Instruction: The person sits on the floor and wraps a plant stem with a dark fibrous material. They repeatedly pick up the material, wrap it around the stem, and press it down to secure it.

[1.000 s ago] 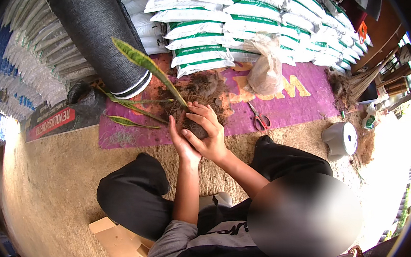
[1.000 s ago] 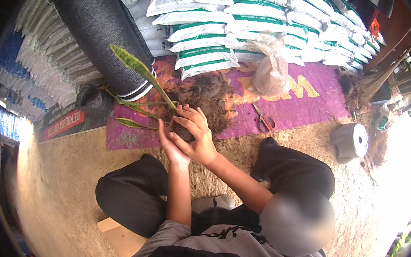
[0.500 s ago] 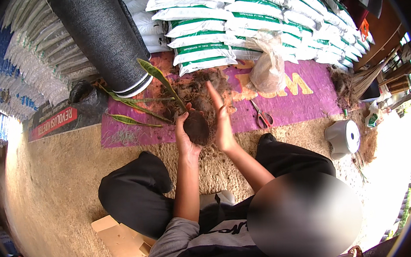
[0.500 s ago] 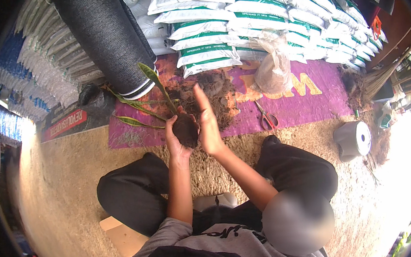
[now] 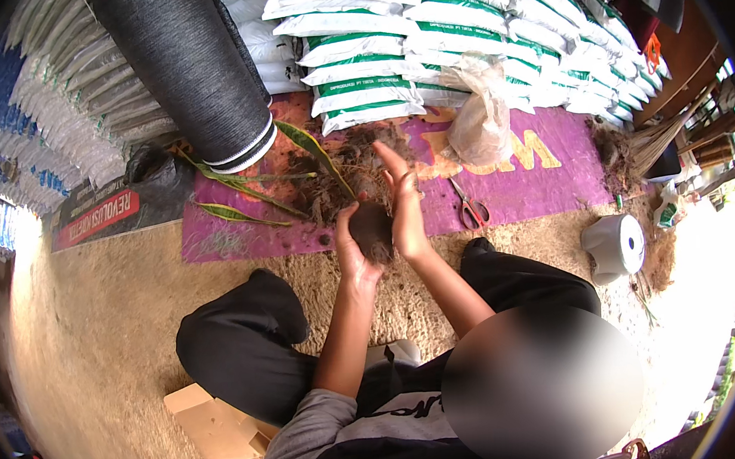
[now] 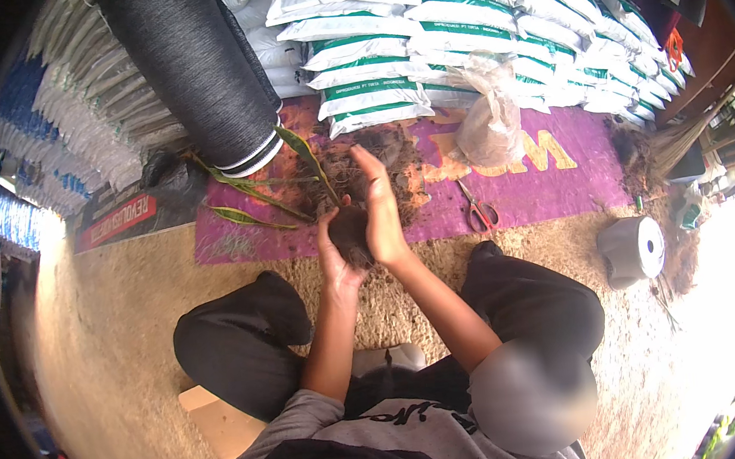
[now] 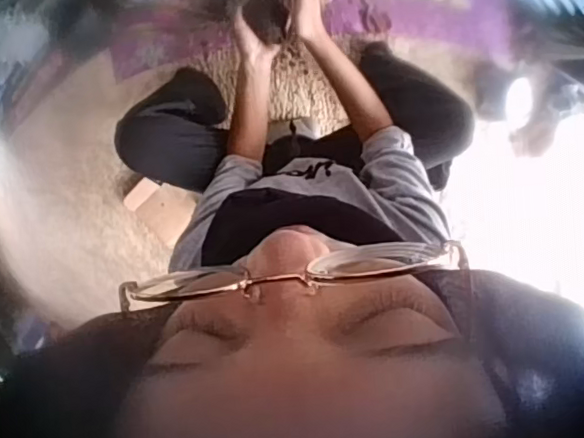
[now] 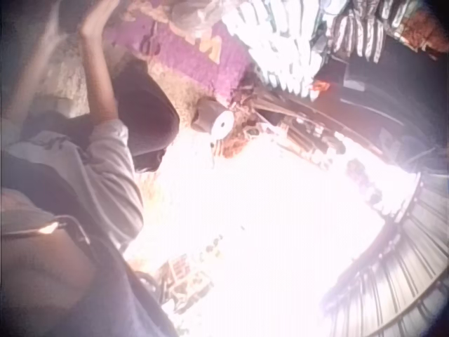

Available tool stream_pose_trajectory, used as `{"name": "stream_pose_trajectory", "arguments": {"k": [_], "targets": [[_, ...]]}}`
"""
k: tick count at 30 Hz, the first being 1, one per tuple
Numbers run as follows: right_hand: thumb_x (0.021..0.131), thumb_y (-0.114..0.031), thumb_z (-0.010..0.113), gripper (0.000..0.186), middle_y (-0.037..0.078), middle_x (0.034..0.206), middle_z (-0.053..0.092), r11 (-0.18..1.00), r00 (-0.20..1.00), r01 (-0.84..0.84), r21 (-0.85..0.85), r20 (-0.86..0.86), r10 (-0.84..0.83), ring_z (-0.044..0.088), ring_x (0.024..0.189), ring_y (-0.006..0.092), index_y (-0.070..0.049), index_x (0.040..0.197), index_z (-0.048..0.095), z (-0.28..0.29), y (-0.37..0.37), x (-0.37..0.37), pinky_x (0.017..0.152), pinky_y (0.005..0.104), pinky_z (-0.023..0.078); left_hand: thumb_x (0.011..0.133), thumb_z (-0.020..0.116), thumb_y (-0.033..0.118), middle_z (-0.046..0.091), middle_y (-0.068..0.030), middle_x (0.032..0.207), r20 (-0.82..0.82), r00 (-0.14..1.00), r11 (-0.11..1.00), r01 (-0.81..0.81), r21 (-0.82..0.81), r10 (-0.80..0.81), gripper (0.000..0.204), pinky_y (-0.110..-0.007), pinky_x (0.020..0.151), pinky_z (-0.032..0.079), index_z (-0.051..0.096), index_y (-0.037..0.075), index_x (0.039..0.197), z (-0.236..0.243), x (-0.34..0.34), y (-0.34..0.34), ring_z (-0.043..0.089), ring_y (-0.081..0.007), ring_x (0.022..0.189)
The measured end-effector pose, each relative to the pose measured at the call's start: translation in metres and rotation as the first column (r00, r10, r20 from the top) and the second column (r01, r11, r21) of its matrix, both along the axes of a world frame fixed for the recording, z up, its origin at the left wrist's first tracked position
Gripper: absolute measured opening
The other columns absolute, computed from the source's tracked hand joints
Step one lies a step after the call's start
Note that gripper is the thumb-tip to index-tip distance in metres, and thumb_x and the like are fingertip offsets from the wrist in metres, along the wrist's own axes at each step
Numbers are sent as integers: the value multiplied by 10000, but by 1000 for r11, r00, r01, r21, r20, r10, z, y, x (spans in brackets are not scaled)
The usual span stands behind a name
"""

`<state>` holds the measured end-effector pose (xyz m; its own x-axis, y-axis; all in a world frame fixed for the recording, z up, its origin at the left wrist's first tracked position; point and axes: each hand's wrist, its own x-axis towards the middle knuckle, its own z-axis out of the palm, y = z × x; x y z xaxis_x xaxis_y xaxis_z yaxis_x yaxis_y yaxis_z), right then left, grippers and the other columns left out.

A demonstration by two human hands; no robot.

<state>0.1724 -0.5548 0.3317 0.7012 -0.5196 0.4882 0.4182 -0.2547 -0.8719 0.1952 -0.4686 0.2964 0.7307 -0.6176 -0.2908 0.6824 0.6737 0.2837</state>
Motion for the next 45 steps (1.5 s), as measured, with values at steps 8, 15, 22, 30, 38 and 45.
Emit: {"name": "stream_pose_trajectory", "arguments": {"k": [8,15,22,30,38,45], "targets": [[869,-469,428,611,198,1377,358,802,993,57,-594,-49,-106,271,1317,386,-38,1301,425,16,24,-14,1063,586,97,920,491,365,603,-67,983,164,981,994,-91,-69,101,308,-356,811,494,525,116,1097,7,12,8,589,-185,916],[850,-430,494,563,154,1342,418,754,970,132,-644,-73,-232,342,1278,369,-39,1254,477,-1,18,-14,1060,558,150,936,398,434,566,-74,1090,114,992,998,-55,-21,57,428,-357,882,444,490,88,1171,-6,2,4,546,-191,1029],[761,-305,631,478,185,1220,501,854,958,48,-518,-217,-186,444,1170,361,-16,1134,555,-6,24,-8,1011,495,299,940,332,484,538,-83,1162,56,998,999,-33,6,33,520,-359,918,418,458,70,1228,-8,12,10,521,-203,1085],[692,-87,718,341,150,1031,604,992,991,87,88,-109,-77,592,965,245,11,993,594,-21,27,0,855,337,457,933,351,475,527,-97,1165,272,943,946,-253,205,193,550,-363,950,397,477,38,1242,0,12,1,504,-220,1097],[813,-174,570,245,86,1073,582,896,971,181,-406,-72,-228,494,1071,260,-52,1024,585,-14,36,-11,1023,493,190,882,459,471,524,-75,1073,79,984,987,-162,5,161,502,-338,913,374,496,40,1137,-2,6,4,502,-195,1004],[822,-189,562,272,99,1063,561,877,974,177,-446,-50,-222,483,1049,269,-51,1056,572,-19,41,-10,1012,474,209,901,399,499,546,-59,914,135,978,977,-176,118,160,456,-320,766,417,501,59,960,-16,14,12,535,-178,848]]}}
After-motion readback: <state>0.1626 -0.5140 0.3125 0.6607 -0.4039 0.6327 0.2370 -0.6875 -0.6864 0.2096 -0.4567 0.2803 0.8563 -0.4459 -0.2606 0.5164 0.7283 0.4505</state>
